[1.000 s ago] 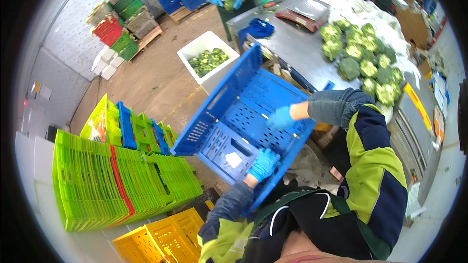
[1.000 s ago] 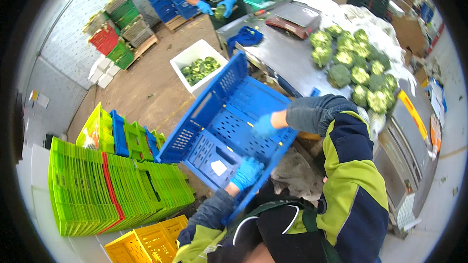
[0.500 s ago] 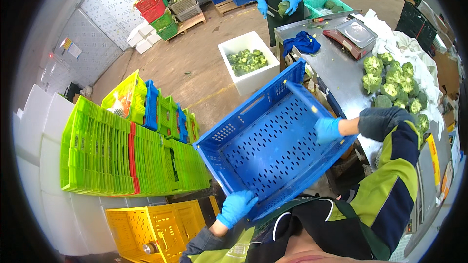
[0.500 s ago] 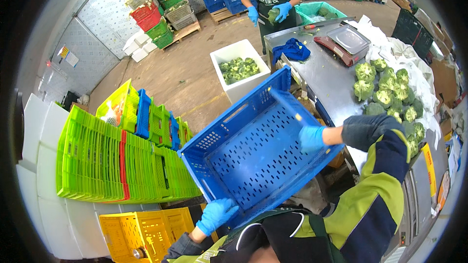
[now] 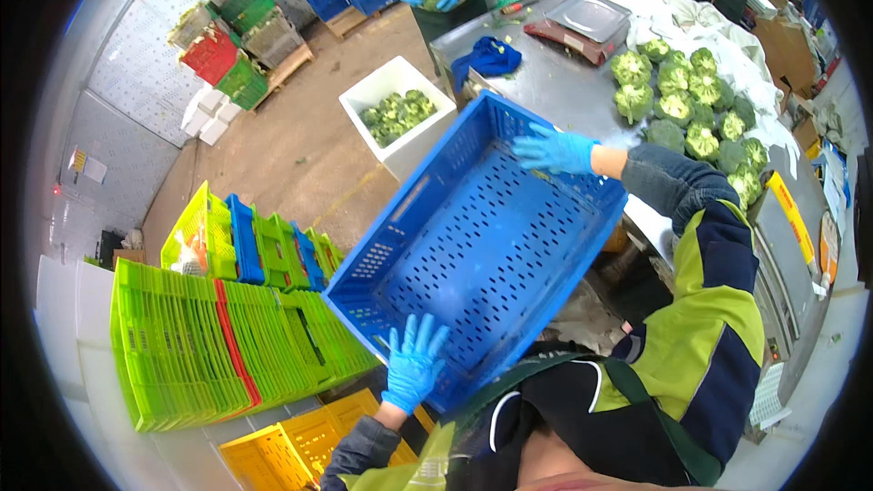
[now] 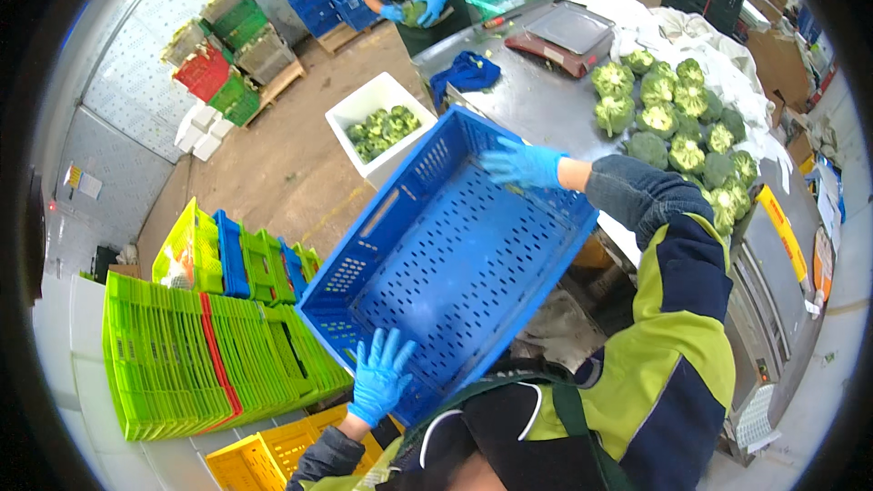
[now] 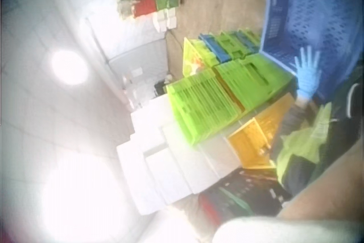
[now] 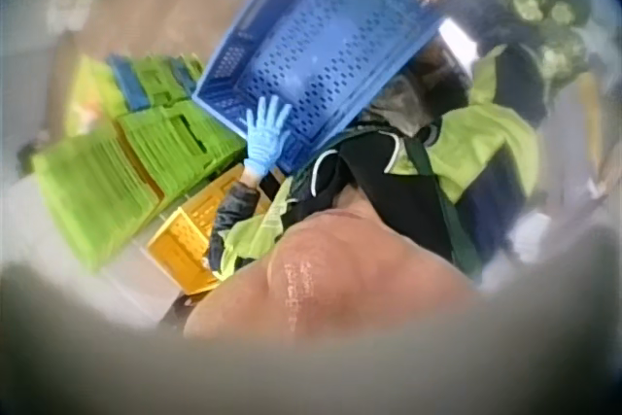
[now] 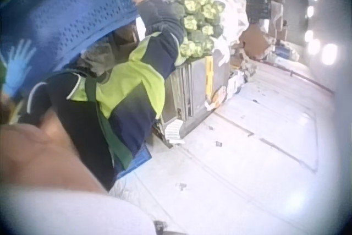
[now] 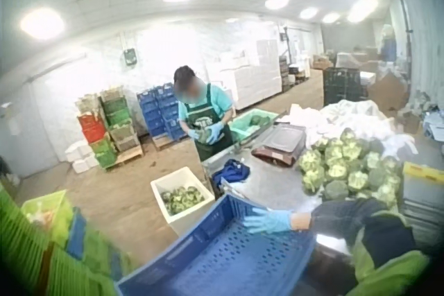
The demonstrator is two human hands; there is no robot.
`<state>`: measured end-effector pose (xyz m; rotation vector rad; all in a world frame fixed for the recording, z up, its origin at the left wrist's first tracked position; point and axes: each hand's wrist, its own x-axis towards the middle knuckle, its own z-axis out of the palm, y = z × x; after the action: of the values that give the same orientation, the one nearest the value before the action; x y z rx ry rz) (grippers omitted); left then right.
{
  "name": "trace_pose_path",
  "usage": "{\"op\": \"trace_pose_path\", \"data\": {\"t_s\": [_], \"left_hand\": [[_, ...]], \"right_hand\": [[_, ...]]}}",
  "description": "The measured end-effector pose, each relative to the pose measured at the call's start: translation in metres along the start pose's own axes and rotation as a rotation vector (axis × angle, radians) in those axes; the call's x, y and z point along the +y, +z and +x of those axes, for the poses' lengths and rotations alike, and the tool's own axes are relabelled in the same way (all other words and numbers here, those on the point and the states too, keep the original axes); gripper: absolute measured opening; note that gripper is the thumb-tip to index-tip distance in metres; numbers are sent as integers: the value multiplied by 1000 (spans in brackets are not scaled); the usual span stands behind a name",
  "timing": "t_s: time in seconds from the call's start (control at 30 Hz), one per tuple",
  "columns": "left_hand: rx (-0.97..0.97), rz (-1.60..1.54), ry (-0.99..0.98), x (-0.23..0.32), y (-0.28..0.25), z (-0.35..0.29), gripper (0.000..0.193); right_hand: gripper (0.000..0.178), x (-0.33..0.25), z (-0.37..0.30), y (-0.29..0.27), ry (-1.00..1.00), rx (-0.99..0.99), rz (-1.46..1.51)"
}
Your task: The person places broccoli heads into white mesh nets, weighs some of them on a scale, and wraps the netted broccoli in plastic film using a heat-sealing machine before placing the finished items into a blue crate.
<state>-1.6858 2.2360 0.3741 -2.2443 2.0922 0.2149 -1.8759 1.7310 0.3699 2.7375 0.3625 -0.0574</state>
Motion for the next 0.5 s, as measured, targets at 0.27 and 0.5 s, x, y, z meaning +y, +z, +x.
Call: {"op": "trace_pose_path", "data": {"t_s": [0.27,0.5], "left_hand": [[650,-459,-701,-32,46,4,72],[667,-471,-643,-64,43,12,66]], "right_hand": [[58,-19,-57,-10,1111,-89,656],[36,-51,-97,-19,1128,70,592]]}}
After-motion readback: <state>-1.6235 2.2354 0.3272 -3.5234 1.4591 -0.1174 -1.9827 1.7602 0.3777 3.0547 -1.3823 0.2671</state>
